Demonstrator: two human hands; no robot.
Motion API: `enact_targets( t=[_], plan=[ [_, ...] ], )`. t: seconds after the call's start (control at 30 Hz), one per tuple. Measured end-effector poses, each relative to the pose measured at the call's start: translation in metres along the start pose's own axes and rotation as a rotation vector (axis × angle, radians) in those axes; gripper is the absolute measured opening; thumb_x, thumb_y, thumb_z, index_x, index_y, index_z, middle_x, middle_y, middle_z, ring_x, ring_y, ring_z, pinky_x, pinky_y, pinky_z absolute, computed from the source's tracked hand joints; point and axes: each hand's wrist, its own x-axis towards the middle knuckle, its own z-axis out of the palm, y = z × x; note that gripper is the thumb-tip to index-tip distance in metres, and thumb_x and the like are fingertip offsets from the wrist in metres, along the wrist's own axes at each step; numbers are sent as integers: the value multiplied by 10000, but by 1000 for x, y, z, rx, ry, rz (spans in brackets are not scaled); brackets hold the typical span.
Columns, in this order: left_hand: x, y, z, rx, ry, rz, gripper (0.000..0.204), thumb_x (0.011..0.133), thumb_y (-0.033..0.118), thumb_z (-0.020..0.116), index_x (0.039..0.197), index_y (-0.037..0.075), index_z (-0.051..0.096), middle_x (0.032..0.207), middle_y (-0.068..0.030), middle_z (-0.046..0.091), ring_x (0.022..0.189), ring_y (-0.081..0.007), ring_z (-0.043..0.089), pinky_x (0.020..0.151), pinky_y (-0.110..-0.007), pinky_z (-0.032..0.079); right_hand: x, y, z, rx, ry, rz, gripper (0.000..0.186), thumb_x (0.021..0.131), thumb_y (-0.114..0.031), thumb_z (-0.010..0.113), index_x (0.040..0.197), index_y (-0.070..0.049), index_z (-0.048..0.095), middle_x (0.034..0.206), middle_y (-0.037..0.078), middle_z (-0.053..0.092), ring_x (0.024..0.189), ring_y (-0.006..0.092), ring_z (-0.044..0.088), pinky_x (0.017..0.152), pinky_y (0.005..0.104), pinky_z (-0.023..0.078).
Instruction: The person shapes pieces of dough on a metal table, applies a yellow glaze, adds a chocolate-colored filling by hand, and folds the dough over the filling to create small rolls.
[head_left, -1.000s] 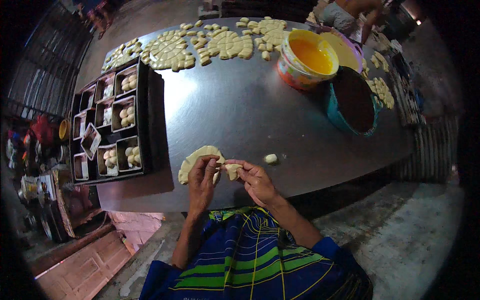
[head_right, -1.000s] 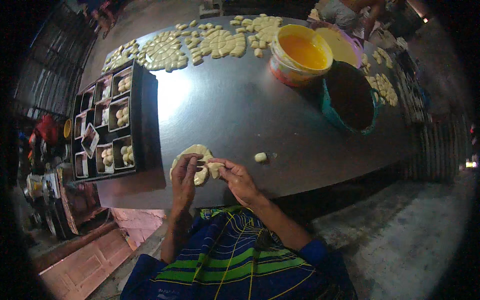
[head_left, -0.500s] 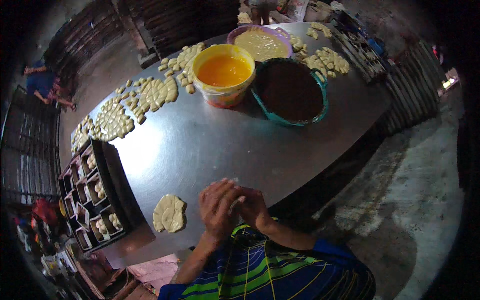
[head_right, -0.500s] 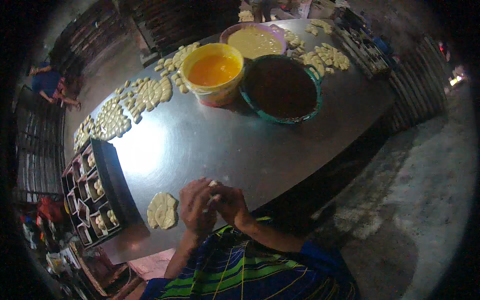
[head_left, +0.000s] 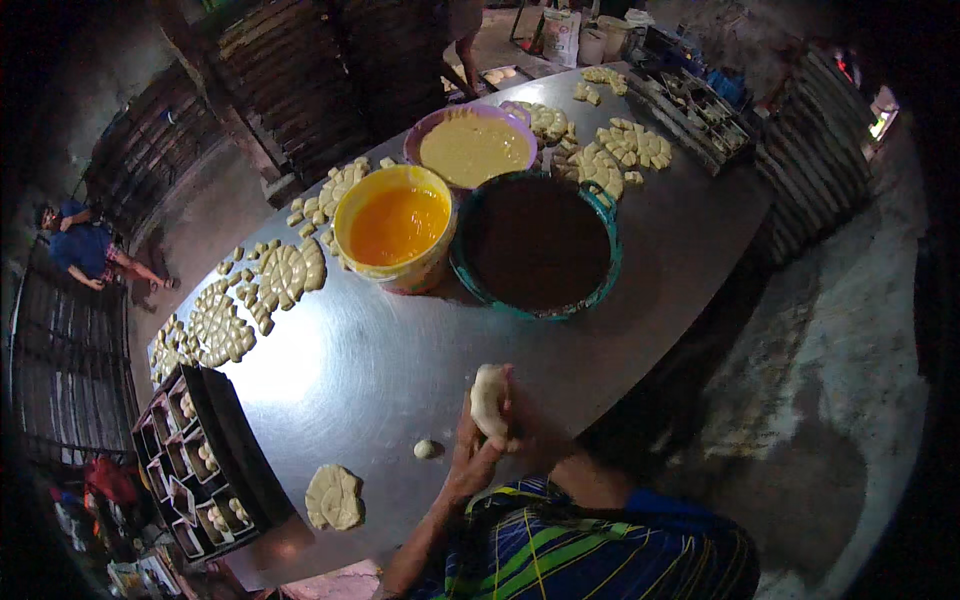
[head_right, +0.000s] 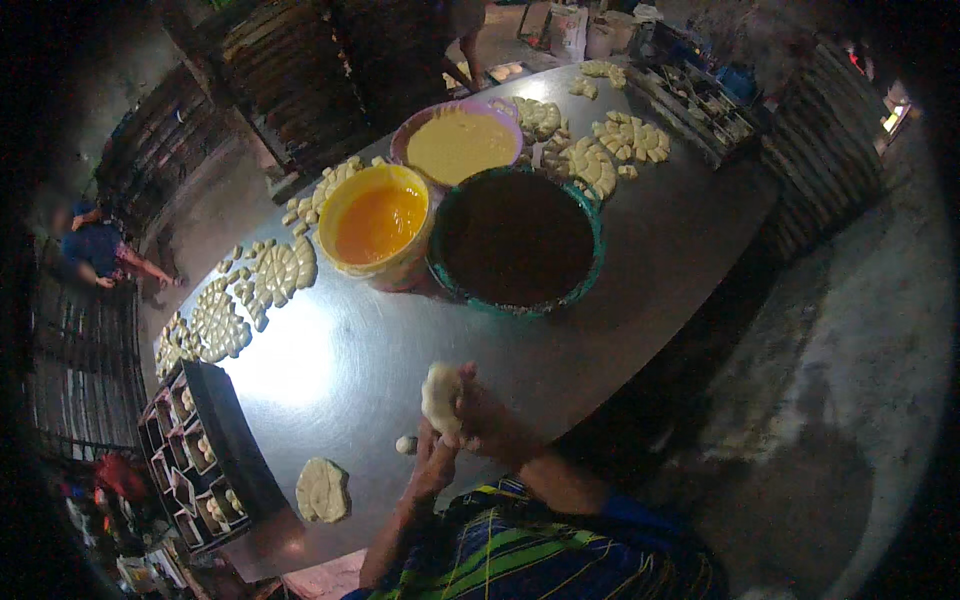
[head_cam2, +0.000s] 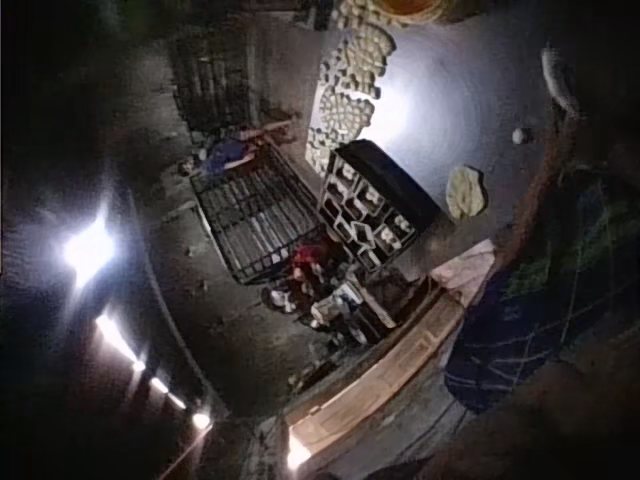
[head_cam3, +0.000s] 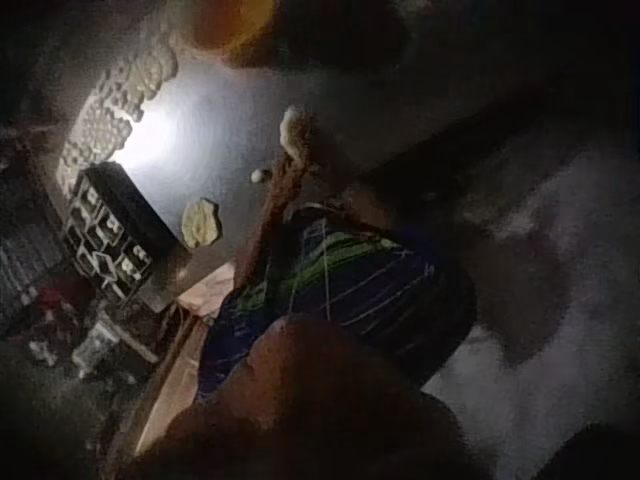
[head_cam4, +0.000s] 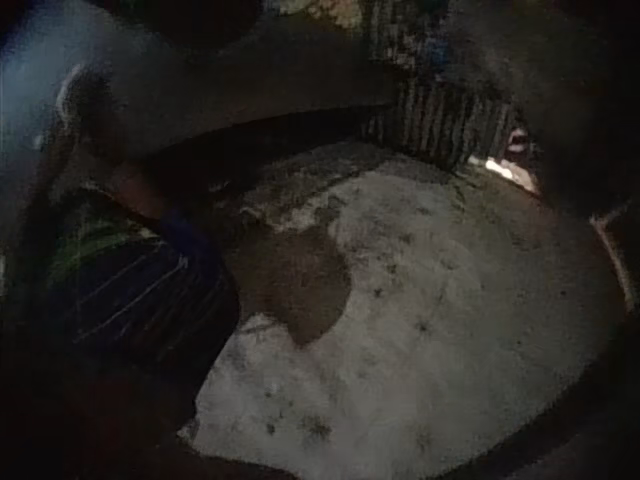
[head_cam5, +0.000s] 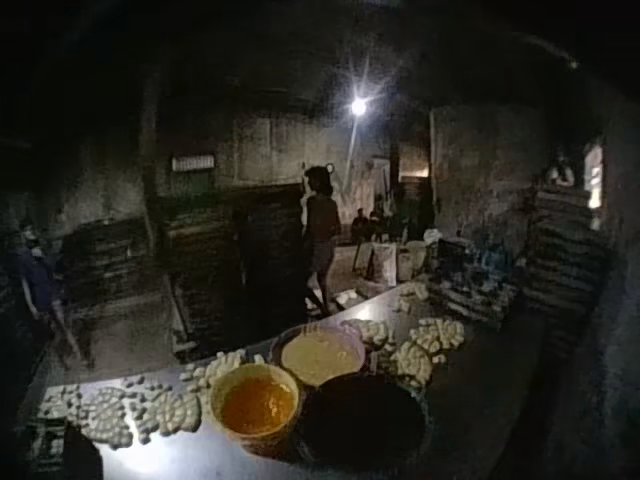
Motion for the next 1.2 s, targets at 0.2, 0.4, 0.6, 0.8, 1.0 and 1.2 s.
enact_targets(
  t=[0.2,0.4,0.6,0.8,1.0,1.2],
  plan=[
    [0,13,-56,355,41,-292,316,983,261,580,1118,-18,639,1090,-150,684,1066,-242,641,965,-380,486,178,-168,-59,-466,-95,-179,429,949,-44,617,1376,-55,565,1246,59,653,1031,130,641,856,294,564],
    [-39,4,-137,385,495,-254,199,961,184,636,1028,-3,654,1004,-115,687,1011,-221,647,947,-348,484,382,-202,-133,-1598,-368,-148,422,828,-35,620,1246,-33,669,921,78,724,772,112,626,673,301,507],
    [-102,-40,-213,230,738,-198,166,935,160,652,1027,23,641,1001,-102,676,959,-212,646,866,-347,515,473,-161,-161,-1710,-339,423,415,771,-3,619,1167,-77,719,897,93,726,723,204,662,607,352,529],
    [-126,-80,-245,148,765,-175,178,939,145,658,1067,22,640,1035,-116,683,972,-235,659,883,-376,538,488,-140,-179,-1734,-288,536,315,897,-187,639,1187,-74,690,1001,123,738,752,284,707,630,435,586],
    [-128,-87,-252,125,748,-142,198,942,129,663,1107,22,639,1069,-130,690,985,-259,672,899,-404,560,468,-134,-145,-1723,-190,668,412,867,-29,550,1246,-121,684,811,98,663,522,178,503,459,382,415],
    [-123,-87,-260,159,732,-147,212,948,111,646,1134,13,624,1105,-145,679,1003,-265,667,907,-405,561,473,-136,-143,-1744,-166,698,391,889,-103,571,1257,-164,688,913,106,712,600,197,607,543,376,537]
  ],
)
